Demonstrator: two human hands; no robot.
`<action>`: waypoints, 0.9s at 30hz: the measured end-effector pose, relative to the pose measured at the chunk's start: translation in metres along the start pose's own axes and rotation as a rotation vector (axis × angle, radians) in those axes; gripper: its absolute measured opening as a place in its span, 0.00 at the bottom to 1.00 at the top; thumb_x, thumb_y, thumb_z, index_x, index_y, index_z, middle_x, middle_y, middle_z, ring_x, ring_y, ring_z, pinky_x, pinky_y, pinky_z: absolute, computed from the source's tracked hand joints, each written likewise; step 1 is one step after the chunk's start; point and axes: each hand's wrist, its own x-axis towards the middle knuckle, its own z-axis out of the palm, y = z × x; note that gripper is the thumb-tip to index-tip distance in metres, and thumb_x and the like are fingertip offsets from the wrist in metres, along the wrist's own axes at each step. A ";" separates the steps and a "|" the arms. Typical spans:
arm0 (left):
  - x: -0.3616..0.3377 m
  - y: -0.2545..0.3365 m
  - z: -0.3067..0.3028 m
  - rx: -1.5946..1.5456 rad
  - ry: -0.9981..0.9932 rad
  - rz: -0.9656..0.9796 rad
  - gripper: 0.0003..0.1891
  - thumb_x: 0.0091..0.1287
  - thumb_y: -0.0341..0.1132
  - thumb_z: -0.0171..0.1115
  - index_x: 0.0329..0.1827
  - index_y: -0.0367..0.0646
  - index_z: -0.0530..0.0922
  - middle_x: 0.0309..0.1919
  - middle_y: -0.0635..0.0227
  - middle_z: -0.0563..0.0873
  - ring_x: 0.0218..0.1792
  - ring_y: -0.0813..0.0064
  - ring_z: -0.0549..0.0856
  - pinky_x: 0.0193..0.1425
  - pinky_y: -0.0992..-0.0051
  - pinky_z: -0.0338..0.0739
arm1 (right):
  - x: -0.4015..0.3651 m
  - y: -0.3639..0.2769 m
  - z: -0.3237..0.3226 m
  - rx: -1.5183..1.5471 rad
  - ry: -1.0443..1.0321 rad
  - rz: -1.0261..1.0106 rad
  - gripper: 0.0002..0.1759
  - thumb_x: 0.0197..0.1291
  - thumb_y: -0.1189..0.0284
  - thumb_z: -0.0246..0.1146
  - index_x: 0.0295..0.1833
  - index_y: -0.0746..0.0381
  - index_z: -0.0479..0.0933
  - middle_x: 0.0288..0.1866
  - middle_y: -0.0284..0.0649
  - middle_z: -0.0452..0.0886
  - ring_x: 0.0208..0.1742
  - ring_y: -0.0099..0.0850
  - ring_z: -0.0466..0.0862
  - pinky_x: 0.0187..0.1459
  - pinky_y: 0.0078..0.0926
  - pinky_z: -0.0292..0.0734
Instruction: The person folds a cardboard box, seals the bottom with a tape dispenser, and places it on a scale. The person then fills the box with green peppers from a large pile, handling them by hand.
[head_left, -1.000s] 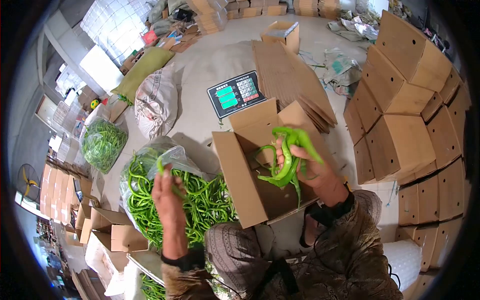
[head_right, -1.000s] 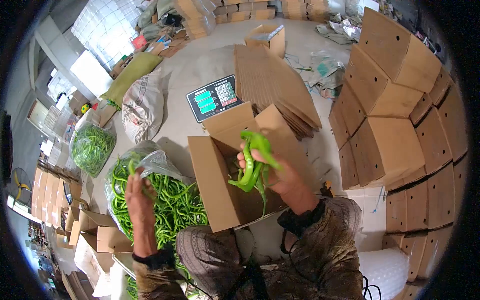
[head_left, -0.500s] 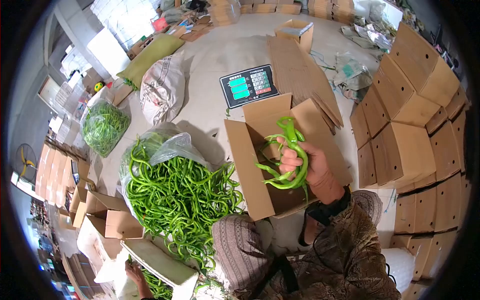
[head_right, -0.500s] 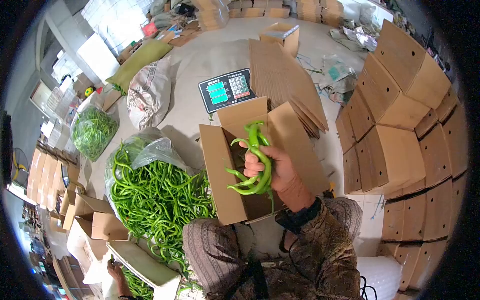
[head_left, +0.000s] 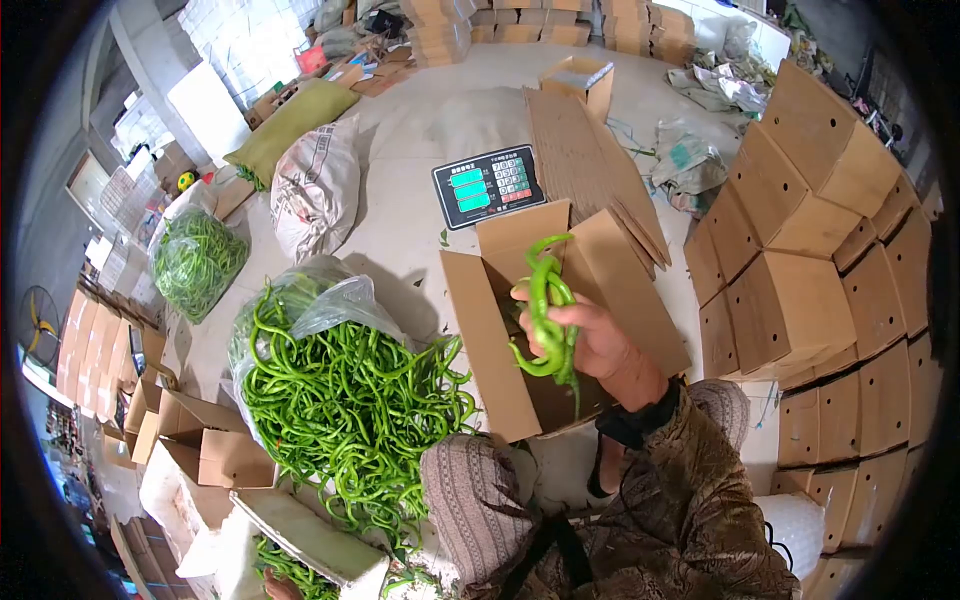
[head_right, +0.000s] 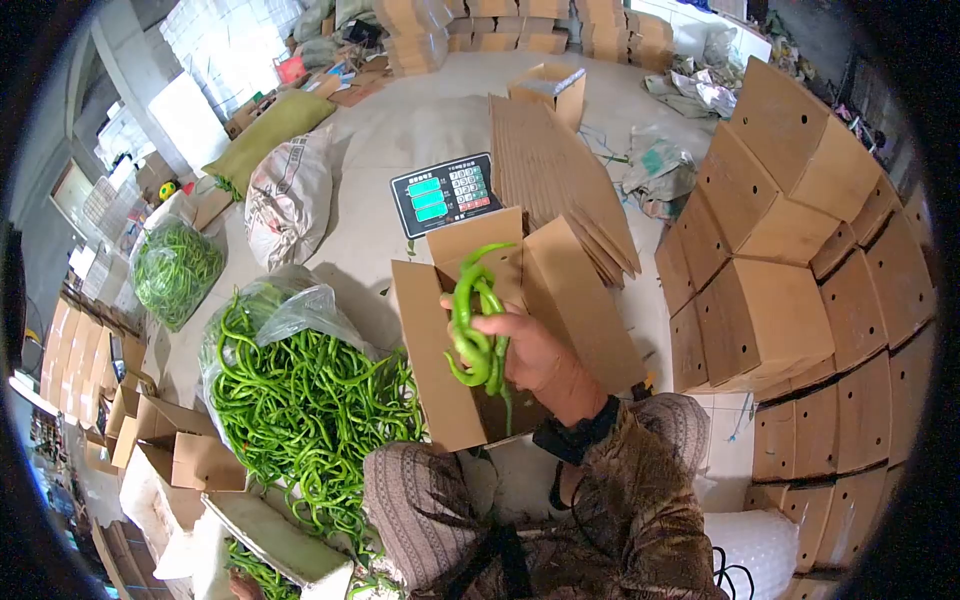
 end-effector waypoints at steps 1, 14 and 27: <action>0.000 0.002 0.003 -0.026 0.001 0.014 0.12 0.58 0.29 0.56 0.43 0.35 0.81 0.34 0.50 0.84 0.35 0.49 0.82 0.43 0.54 0.74 | 0.001 0.001 -0.003 0.004 -0.038 -0.003 0.34 0.54 0.73 0.60 0.69 0.67 0.63 0.46 0.42 0.76 0.42 0.32 0.79 0.46 0.31 0.77; -0.018 0.152 -0.005 -0.636 -0.262 -0.055 0.14 0.58 0.30 0.56 0.44 0.33 0.81 0.35 0.52 0.84 0.36 0.62 0.82 0.46 0.66 0.75 | -0.012 0.007 -0.020 -0.298 0.003 0.024 0.29 0.50 0.73 0.65 0.60 0.63 0.68 0.55 0.41 0.77 0.50 0.28 0.76 0.54 0.28 0.72; -0.098 0.225 0.025 -0.840 -0.446 -0.054 0.10 0.64 0.22 0.58 0.48 0.34 0.81 0.37 0.67 0.86 0.36 0.80 0.83 0.40 0.81 0.76 | -0.014 0.013 -0.049 -1.813 0.185 0.173 0.28 0.53 0.69 0.68 0.61 0.65 0.74 0.47 0.48 0.83 0.48 0.34 0.82 0.53 0.33 0.77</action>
